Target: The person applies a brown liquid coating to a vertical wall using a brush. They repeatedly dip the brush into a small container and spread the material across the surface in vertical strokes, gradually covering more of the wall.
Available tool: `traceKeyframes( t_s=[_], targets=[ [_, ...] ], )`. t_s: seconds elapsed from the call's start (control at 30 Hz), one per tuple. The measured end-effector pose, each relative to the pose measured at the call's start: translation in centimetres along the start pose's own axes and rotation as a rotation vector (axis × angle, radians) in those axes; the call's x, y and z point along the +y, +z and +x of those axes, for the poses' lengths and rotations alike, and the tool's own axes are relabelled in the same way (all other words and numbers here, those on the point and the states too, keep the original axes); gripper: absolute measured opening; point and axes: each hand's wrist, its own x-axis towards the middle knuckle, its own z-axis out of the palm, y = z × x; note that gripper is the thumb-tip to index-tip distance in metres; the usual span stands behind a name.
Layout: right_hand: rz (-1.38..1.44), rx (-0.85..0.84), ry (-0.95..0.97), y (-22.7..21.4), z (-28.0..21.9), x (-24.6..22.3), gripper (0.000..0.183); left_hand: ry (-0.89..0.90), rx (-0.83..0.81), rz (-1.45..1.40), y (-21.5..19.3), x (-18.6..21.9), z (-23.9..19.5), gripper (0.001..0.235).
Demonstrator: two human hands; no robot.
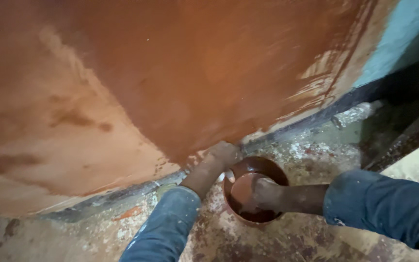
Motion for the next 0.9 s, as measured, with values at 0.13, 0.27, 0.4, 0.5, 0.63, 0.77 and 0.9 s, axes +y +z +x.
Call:
traceKeyframes(
  t_s=[0.13,0.27,0.4,0.5,0.63,0.77,0.9],
  targets=[
    [0.164,0.008,0.010,-4.3,-2.2,1.1,0.022,0.285,0.157,0.305,-3.6,0.5,-1.4,0.041],
    [0.220,0.045,0.002,-8.6,-5.6,3.6,0.027,0.216,0.214,0.077,-9.2,1.5,-3.8,0.045],
    [0.171,0.238,-0.122,-11.3,-10.5,6.1,0.030,0.272,0.437,0.199,-12.1,1.0,-5.6,0.052],
    [0.146,0.129,0.104,-13.2,-14.7,9.0,0.058,0.409,0.650,0.450,-12.1,0.8,-5.6,0.055],
    [0.372,0.448,0.212,-14.0,-18.3,13.8,0.064,0.441,0.676,0.542,-11.8,1.1,-4.4,0.065],
    [0.395,0.678,0.615,-13.0,-20.1,18.2,0.061,0.418,0.741,0.608,-12.6,2.0,-3.4,0.067],
    [0.201,1.073,0.760,-12.7,-22.4,20.6,0.052,0.376,0.769,0.696,-13.6,3.6,-2.7,0.069]
  ],
)
